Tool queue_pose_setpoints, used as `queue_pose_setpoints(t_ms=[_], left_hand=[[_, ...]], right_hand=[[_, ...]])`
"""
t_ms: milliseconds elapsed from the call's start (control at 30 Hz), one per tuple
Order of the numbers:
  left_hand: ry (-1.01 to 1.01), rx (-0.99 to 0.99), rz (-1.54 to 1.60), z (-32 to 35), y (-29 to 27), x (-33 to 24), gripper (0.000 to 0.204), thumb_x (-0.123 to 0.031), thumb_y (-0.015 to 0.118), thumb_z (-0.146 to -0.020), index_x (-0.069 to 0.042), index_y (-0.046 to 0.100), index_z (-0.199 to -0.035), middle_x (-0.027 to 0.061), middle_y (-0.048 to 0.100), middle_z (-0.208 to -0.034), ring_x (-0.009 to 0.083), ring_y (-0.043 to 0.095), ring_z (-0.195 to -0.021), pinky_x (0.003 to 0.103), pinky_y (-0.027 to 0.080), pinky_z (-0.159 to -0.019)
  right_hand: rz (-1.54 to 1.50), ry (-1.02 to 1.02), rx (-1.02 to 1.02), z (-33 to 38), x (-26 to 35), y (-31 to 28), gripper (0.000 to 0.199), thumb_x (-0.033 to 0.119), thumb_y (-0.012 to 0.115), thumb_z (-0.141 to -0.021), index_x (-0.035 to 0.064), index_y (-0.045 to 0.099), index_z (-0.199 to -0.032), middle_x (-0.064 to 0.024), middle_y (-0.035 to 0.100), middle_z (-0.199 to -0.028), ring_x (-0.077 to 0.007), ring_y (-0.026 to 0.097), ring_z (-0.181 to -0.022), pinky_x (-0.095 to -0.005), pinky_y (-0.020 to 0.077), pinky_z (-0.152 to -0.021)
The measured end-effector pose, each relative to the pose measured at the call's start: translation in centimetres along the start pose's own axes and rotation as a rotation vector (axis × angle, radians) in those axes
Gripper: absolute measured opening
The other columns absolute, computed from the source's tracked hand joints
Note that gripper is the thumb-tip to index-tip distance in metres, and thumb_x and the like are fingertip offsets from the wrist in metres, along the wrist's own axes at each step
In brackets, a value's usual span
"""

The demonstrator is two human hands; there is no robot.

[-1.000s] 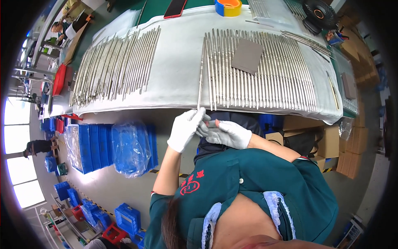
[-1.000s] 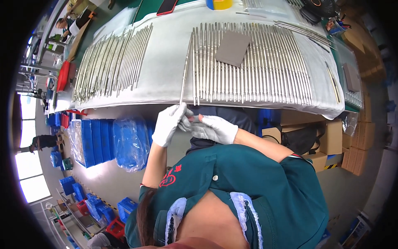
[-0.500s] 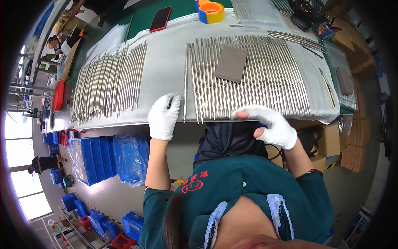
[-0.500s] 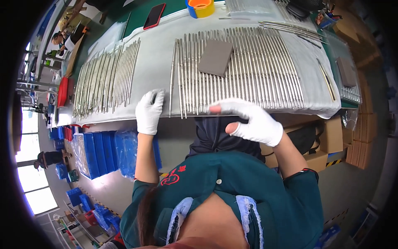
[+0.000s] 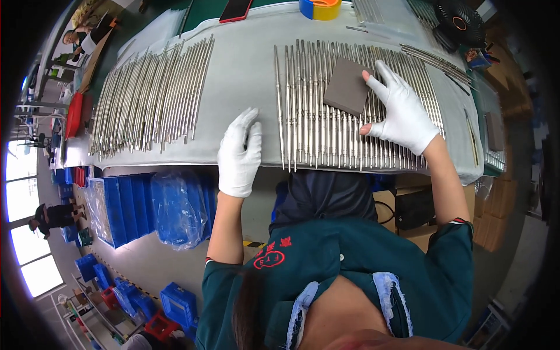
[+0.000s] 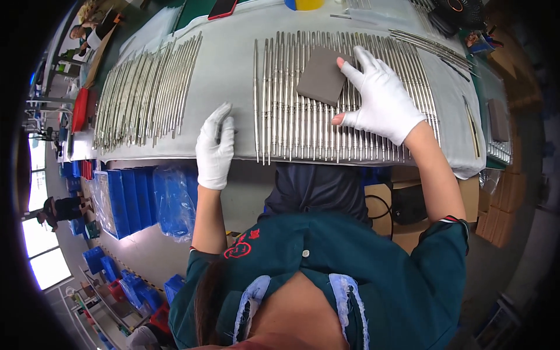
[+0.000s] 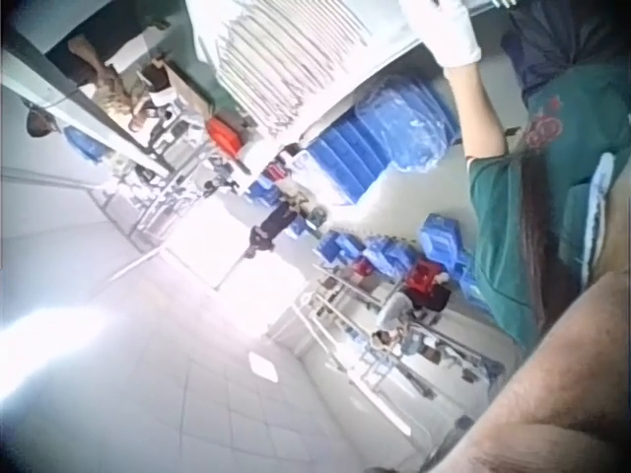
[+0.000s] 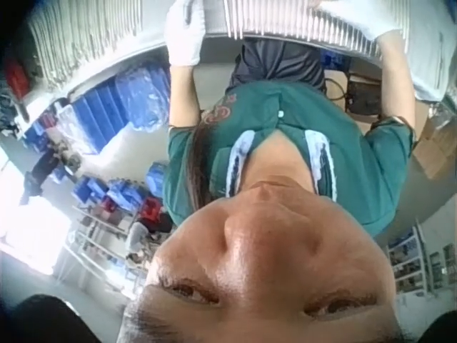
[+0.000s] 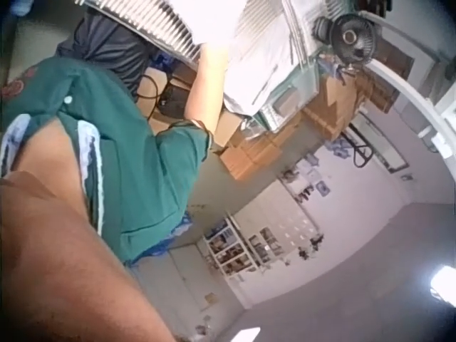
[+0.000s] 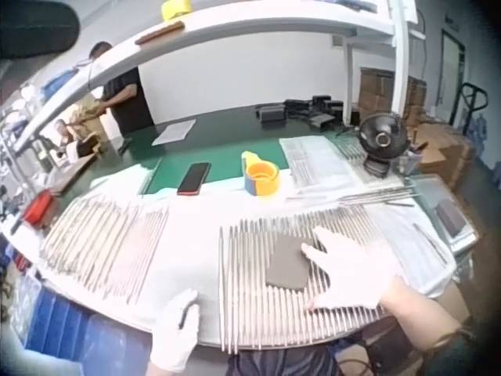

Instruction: The recorder is inspecting and aligning long metal rods on a production table using an alignment block.

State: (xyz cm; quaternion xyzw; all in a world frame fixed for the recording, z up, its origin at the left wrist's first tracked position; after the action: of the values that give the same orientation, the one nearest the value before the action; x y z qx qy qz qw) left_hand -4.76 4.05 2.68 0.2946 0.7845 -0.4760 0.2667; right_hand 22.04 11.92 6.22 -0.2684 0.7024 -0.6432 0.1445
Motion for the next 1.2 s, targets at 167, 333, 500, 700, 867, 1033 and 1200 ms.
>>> queue_pose_setpoints(t_ms=[167, 333, 500, 700, 867, 1033, 1200], left_hand=[[0.089, 0.052, -0.135, 3.0, -1.9, -0.9, 0.029, -0.014, 0.069, -0.085, -0.006, 0.064, -0.112, 0.0142, 0.064, -0.116, 0.0299, 0.061, -0.103, 0.038, 0.048, -0.092], [0.279, 0.354, -0.365, 2.2, 1.8, -3.5, 0.070, -0.048, 0.069, -0.076, -0.005, 0.052, -0.129, 0.0171, 0.056, -0.127, 0.0370, 0.049, -0.122, 0.051, 0.031, -0.107], [0.360, 0.466, -0.440, 2.3, 3.1, -3.7, 0.083, -0.060, 0.065, -0.072, -0.006, 0.049, -0.133, 0.0184, 0.055, -0.129, 0.0384, 0.047, -0.123, 0.053, 0.029, -0.108], [0.370, 0.466, -0.433, 2.4, 3.3, -3.8, 0.083, -0.062, 0.064, -0.071, -0.008, 0.051, -0.133, 0.0178, 0.055, -0.129, 0.0399, 0.047, -0.123, 0.054, 0.029, -0.107], [0.375, 0.450, -0.404, 2.2, 3.2, -3.7, 0.079, -0.059, 0.066, -0.070, -0.009, 0.053, -0.130, 0.0144, 0.056, -0.127, 0.0367, 0.048, -0.122, 0.053, 0.030, -0.106], [0.378, 0.413, -0.448, 2.3, 3.1, -3.7, 0.087, -0.063, 0.069, -0.063, -0.010, 0.053, -0.129, 0.0128, 0.056, -0.125, 0.0336, 0.047, -0.121, 0.054, 0.030, -0.105], [0.313, 0.390, -0.493, 2.2, 3.6, -3.8, 0.102, -0.066, 0.073, -0.053, -0.010, 0.047, -0.134, 0.0176, 0.054, -0.126, 0.0338, 0.046, -0.123, 0.055, 0.029, -0.106]], right_hand=[[-0.040, 0.087, 0.014, -0.8, -1.0, 1.6, 0.094, 0.058, 0.075, -0.067, 0.0047, 0.046, -0.138, -0.0313, 0.033, -0.145, -0.0420, 0.045, -0.127, -0.0417, 0.0362, -0.108], [-0.058, 0.106, -0.034, -1.6, -0.1, 0.8, 0.092, 0.055, 0.075, -0.067, 0.0039, 0.047, -0.137, -0.0309, 0.035, -0.144, -0.0438, 0.047, -0.124, -0.0434, 0.0422, -0.102], [-0.178, 0.160, -0.033, -1.2, -0.9, 0.2, 0.080, 0.043, 0.075, -0.070, 0.0072, 0.050, -0.136, -0.0239, 0.038, -0.144, -0.0391, 0.049, -0.124, -0.0402, 0.0418, -0.103], [0.046, 0.443, -0.356, 6.3, -13.2, -4.4, 0.075, 0.042, 0.076, -0.074, 0.0092, 0.050, -0.136, -0.0177, 0.041, -0.144, -0.0326, 0.046, -0.129, -0.0400, 0.0389, -0.104], [0.271, 0.745, -0.398, 17.4, -21.1, -7.3, 0.075, 0.047, 0.071, -0.078, 0.0092, 0.048, -0.138, -0.0222, 0.040, -0.143, -0.0368, 0.043, -0.130, -0.0416, 0.0375, -0.105], [0.456, 0.937, -0.382, 23.4, -25.4, -8.0, 0.079, 0.056, 0.068, -0.078, 0.0106, 0.047, -0.139, -0.0237, 0.040, -0.143, -0.0374, 0.042, -0.131, -0.0440, 0.0369, -0.105], [0.538, 1.041, -0.417, 26.2, -29.9, -9.2, 0.086, 0.064, 0.064, -0.076, 0.0105, 0.046, -0.140, -0.0249, 0.040, -0.142, -0.0385, 0.041, -0.131, -0.0447, 0.0374, -0.105]])
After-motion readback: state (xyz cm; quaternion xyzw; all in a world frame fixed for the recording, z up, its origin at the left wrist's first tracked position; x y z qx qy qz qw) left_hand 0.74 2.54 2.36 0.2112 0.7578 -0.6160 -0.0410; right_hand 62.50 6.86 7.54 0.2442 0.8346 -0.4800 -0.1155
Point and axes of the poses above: each hand's wrist, its own z-axis away from the middle knuckle, its own y-axis out of the palm, x = y × z, the point moved 8 cm from there along -z, towards the middle knuckle
